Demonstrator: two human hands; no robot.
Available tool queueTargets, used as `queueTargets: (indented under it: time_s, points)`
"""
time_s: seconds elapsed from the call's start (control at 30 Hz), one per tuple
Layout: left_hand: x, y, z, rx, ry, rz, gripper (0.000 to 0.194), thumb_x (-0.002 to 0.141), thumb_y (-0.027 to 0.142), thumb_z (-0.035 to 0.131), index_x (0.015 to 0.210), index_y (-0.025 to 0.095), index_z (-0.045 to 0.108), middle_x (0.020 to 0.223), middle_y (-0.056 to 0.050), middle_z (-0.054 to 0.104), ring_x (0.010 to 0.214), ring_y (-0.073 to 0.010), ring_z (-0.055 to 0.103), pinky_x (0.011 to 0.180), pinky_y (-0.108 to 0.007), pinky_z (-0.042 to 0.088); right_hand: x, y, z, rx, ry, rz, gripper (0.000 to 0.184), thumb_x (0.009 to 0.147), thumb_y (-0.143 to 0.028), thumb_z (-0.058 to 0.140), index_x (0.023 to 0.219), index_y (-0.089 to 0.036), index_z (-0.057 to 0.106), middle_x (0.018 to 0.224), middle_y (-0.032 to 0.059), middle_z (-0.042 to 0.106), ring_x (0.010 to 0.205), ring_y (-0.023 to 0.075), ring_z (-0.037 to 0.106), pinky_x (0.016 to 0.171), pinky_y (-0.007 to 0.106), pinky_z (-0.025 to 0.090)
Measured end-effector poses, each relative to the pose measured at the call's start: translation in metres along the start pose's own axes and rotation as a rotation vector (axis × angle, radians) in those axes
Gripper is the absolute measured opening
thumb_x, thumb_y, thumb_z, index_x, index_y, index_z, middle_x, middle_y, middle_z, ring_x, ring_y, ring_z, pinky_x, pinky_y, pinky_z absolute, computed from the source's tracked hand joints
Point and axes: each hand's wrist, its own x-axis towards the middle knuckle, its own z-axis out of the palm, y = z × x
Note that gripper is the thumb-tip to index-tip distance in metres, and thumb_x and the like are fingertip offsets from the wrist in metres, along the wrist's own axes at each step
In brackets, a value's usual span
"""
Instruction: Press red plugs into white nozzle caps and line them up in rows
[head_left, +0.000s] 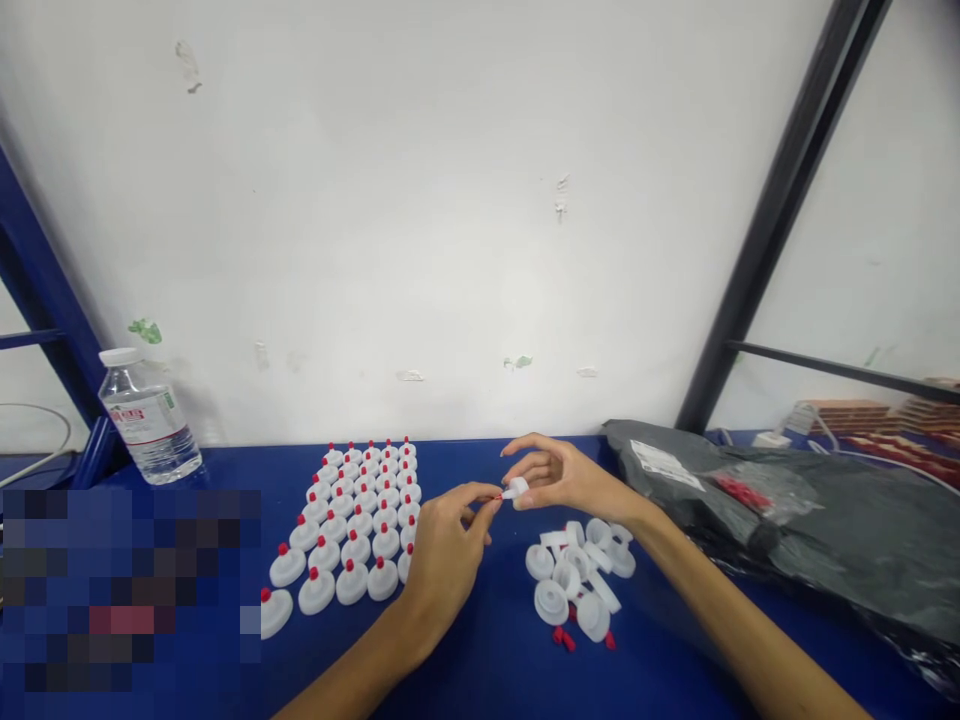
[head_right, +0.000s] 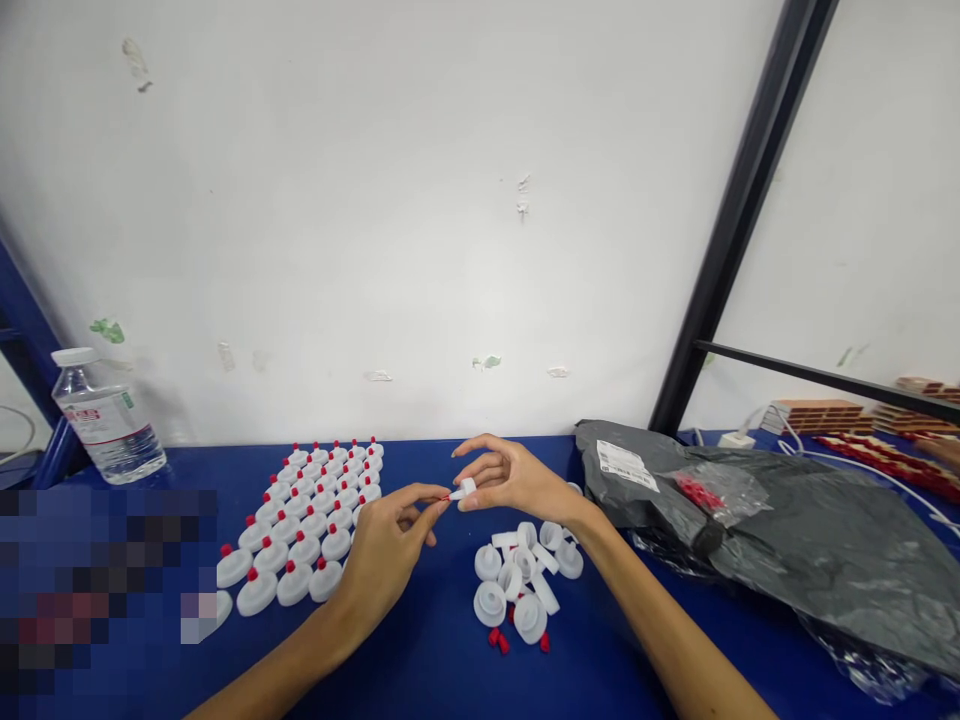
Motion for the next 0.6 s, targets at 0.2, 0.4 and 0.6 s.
queueTargets:
  time_s: [0.2, 0.4, 0.6]
  points:
    - [-0.0033, -0.0052, 0.0039, 0.0, 0.081, 0.237, 0.019, 0.092, 0.026, 0.059, 0.095, 0.02, 0.077, 0.068, 0.0, 0.069, 0.05, -0.0111, 0.059, 0.052, -0.022, 0.046, 0.0, -0.0033, -0.001, 0.008, 0.013, -0.1, 0.039, 0.064, -0.022, 0.089, 0.096, -0.02, 0.068, 0.104, 0.0063, 0.073, 0.101, 0.0223, 0.067, 0.087, 0.037, 0.055]
    - [-0.0066, -0.0035, 0.0055, -0.055, 0.149, 0.336, 0.015, 0.09, 0.019, 0.062, 0.092, 0.018, 0.077, 0.072, -0.001, 0.069, 0.054, -0.0099, 0.06, 0.049, -0.02, 0.045, -0.0016, -0.0022, 0.002, 0.021, 0.028, -0.103, 0.031, 0.063, -0.02, 0.089, 0.087, -0.02, 0.069, 0.105, 0.0067, 0.074, 0.105, 0.0239, 0.067, 0.083, 0.036, 0.056]
    - [-0.0082, -0.005, 0.005, -0.057, 0.163, 0.425, 0.017, 0.09, 0.012, 0.061, 0.092, 0.018, 0.077, 0.078, -0.003, 0.072, 0.061, -0.0106, 0.063, 0.054, -0.019, 0.046, -0.0014, 0.0003, 0.0021, 0.055, 0.034, -0.063, 0.03, 0.059, -0.018, 0.09, 0.08, -0.019, 0.069, 0.101, 0.0065, 0.075, 0.103, 0.0237, 0.068, 0.083, 0.036, 0.056]
